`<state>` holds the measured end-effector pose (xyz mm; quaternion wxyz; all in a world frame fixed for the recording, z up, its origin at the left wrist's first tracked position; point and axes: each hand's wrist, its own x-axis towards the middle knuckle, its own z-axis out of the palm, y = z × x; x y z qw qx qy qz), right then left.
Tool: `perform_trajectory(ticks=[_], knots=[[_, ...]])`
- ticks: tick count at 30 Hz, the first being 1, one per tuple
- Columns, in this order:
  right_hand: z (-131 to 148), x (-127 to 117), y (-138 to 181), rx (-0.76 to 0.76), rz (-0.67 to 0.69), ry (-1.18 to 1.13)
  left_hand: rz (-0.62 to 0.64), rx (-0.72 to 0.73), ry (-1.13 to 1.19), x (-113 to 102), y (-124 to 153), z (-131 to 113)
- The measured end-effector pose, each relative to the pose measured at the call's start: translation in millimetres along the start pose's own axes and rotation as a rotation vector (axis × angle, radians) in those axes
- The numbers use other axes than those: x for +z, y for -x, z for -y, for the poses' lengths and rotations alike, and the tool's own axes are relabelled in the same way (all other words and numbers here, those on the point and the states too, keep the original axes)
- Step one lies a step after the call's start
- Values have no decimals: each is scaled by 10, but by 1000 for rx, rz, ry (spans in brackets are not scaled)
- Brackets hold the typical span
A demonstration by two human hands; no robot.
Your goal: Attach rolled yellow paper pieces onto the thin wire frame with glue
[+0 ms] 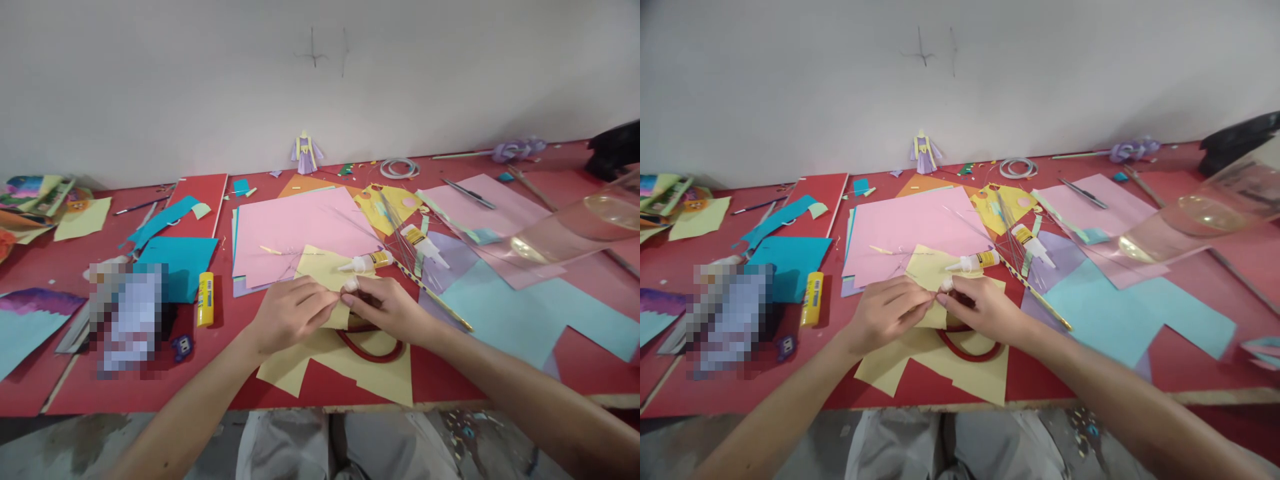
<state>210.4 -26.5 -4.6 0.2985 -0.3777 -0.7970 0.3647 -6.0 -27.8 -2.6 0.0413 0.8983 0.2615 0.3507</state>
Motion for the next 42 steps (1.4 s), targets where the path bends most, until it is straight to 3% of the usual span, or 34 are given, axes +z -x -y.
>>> perform_trajectory(ticks=[7,16,24,42], knots=[[57,-14,0,86,68,-185,-5,85,-32,-23,2,33],[76,-11,-13,167,104,-274,-17,57,4,-9,3,26],[55,6,-6,169,89,-234,43,-153,157,-2,-20,4],[-4,8,-6,66,9,56,110,-446,435,-25,-58,6]])
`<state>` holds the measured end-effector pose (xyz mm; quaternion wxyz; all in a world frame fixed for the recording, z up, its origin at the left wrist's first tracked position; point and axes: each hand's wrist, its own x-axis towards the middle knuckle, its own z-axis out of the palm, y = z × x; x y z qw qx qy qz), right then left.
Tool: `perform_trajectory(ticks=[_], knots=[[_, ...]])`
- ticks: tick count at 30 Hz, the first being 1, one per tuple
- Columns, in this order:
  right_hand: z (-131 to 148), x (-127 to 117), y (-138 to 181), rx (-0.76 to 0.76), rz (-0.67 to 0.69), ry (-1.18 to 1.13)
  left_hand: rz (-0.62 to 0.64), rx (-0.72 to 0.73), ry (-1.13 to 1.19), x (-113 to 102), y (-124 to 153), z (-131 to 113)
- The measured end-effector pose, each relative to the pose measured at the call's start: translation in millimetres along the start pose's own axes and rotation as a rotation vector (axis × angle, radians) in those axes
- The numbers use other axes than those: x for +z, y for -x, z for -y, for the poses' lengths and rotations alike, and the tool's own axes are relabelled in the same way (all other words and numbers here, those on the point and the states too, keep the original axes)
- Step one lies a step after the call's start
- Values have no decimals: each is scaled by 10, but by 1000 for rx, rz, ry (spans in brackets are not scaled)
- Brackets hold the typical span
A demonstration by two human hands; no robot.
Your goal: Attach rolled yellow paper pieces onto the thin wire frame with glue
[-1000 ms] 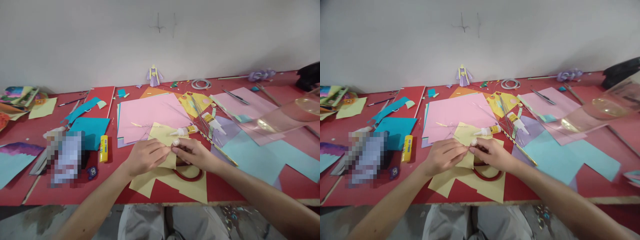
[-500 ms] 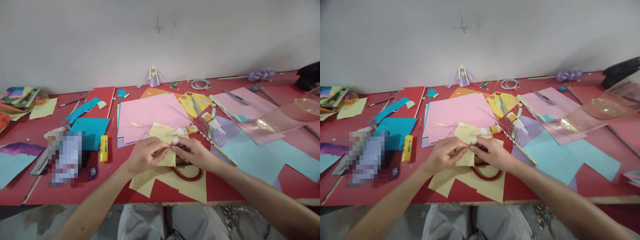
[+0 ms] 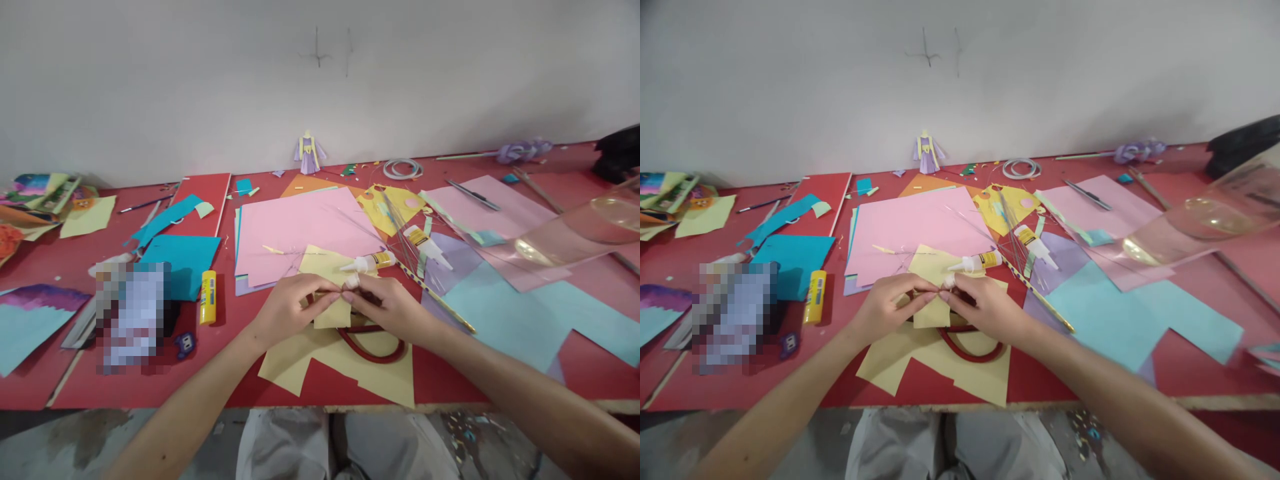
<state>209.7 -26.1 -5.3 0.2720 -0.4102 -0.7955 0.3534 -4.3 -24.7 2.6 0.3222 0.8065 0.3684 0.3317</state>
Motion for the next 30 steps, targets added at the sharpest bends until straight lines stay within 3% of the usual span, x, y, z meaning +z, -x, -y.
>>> perform_trajectory(ticks=[6,12,30], knots=[[-60,18,25,-68,-37,169,12,-118,20,5,-11,3],[-82,31,36,-107,-36,300,44,-121,-7,-7,-23,21],[-76,20,35,-70,-53,239,-14,-43,-50,26,8,44]])
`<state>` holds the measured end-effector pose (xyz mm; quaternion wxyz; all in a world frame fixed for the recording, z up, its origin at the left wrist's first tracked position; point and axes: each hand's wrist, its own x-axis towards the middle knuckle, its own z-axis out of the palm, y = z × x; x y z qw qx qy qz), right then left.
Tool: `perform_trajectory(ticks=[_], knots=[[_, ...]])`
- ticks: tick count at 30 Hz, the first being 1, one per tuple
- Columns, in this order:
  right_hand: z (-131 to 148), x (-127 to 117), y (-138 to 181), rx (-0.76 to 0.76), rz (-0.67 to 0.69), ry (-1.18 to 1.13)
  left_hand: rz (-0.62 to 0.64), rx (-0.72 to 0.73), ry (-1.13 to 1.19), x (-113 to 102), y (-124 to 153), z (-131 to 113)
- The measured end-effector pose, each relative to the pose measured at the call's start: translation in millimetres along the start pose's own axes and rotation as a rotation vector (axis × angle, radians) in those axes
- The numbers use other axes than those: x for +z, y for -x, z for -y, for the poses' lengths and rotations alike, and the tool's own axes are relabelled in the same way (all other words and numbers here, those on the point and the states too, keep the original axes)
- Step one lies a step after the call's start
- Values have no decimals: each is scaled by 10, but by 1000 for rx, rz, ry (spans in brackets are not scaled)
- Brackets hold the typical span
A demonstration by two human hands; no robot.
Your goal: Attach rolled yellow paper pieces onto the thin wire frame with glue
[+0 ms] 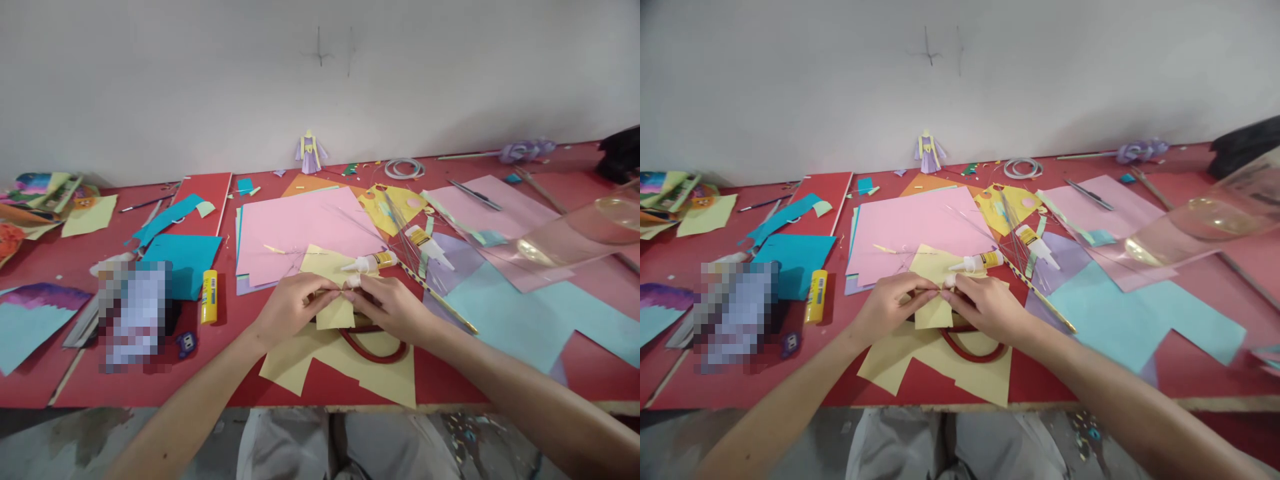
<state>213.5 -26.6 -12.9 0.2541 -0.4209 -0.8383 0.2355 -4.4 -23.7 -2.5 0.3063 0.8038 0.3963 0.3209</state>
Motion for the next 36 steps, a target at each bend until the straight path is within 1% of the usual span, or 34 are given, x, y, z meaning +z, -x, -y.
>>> perform_trajectory(ticks=[6,12,16,23,29,36], knots=[[0,1,-3,8,47,11,-8,32,-38,7,10,15],[-15,15,-3,21,45,37,-5,43,-26,14,7,9],[-4,13,0,26,47,50,13,11,4,17,10,15],[10,-5,7,35,44,39,95,-91,48,1,-5,-11],[-2,0,8,17,-21,56,82,-107,0,-8,-8,-6],[14,-9,2,37,-11,-6,74,-111,25,-5,-11,13]])
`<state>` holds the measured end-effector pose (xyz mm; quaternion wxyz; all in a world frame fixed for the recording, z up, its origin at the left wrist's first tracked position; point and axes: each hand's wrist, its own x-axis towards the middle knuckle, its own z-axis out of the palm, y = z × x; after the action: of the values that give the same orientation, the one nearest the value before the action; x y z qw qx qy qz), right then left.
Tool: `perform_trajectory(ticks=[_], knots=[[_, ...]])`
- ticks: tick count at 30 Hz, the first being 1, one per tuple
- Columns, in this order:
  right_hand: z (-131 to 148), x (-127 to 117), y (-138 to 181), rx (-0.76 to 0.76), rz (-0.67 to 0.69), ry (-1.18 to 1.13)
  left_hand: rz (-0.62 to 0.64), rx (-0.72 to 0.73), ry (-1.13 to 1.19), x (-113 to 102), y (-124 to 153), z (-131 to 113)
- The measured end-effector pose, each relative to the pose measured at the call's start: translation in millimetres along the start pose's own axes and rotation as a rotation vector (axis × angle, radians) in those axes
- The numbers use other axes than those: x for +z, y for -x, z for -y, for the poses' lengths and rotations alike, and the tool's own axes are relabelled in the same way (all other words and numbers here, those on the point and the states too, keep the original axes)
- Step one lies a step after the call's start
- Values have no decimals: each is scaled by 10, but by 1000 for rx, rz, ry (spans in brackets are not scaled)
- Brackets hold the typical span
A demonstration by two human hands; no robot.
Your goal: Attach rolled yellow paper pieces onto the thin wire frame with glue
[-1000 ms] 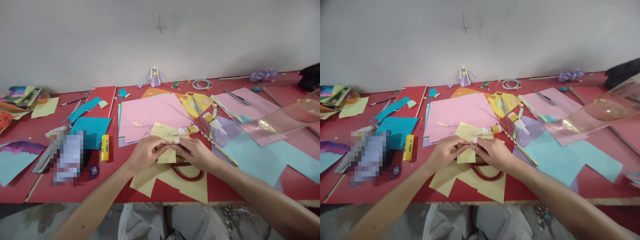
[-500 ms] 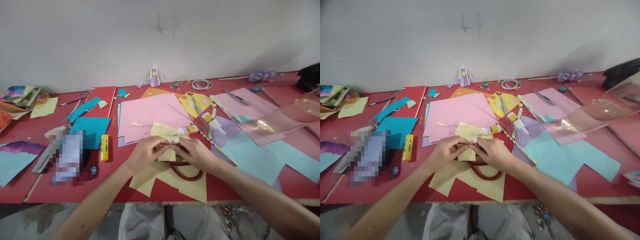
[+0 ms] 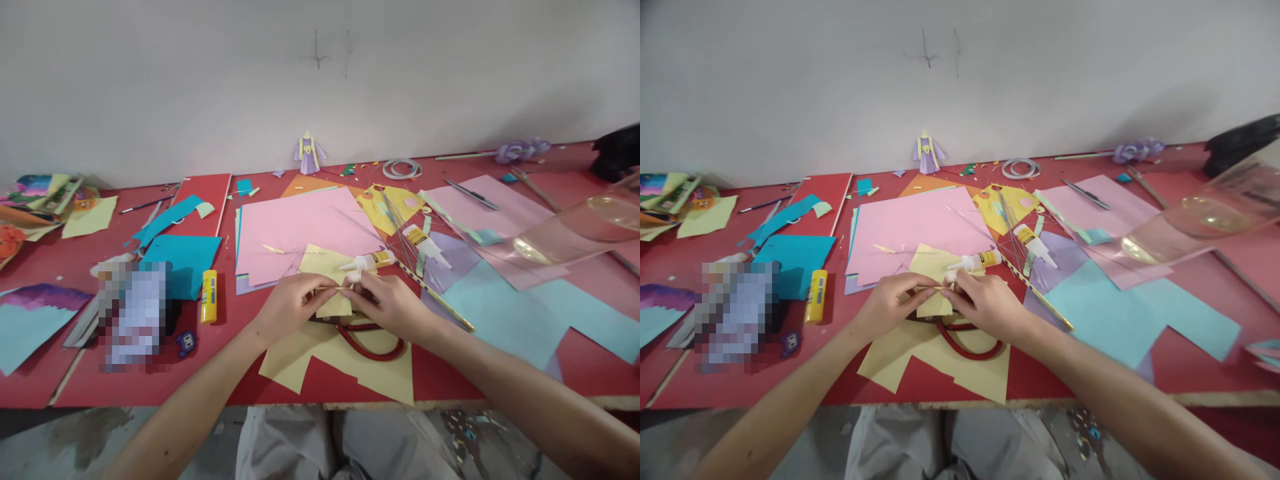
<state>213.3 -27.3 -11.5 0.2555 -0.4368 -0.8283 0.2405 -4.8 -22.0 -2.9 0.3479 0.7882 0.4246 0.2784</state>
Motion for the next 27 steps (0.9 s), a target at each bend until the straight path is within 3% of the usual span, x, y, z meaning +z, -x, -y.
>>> perform_trajectory(ticks=[11,27], knots=[[-14,7,-2,-48,52,68,-48,85,4,12,17,-19],[15,-14,-9,47,59,-50,-32,70,39,-3,16,-26]])
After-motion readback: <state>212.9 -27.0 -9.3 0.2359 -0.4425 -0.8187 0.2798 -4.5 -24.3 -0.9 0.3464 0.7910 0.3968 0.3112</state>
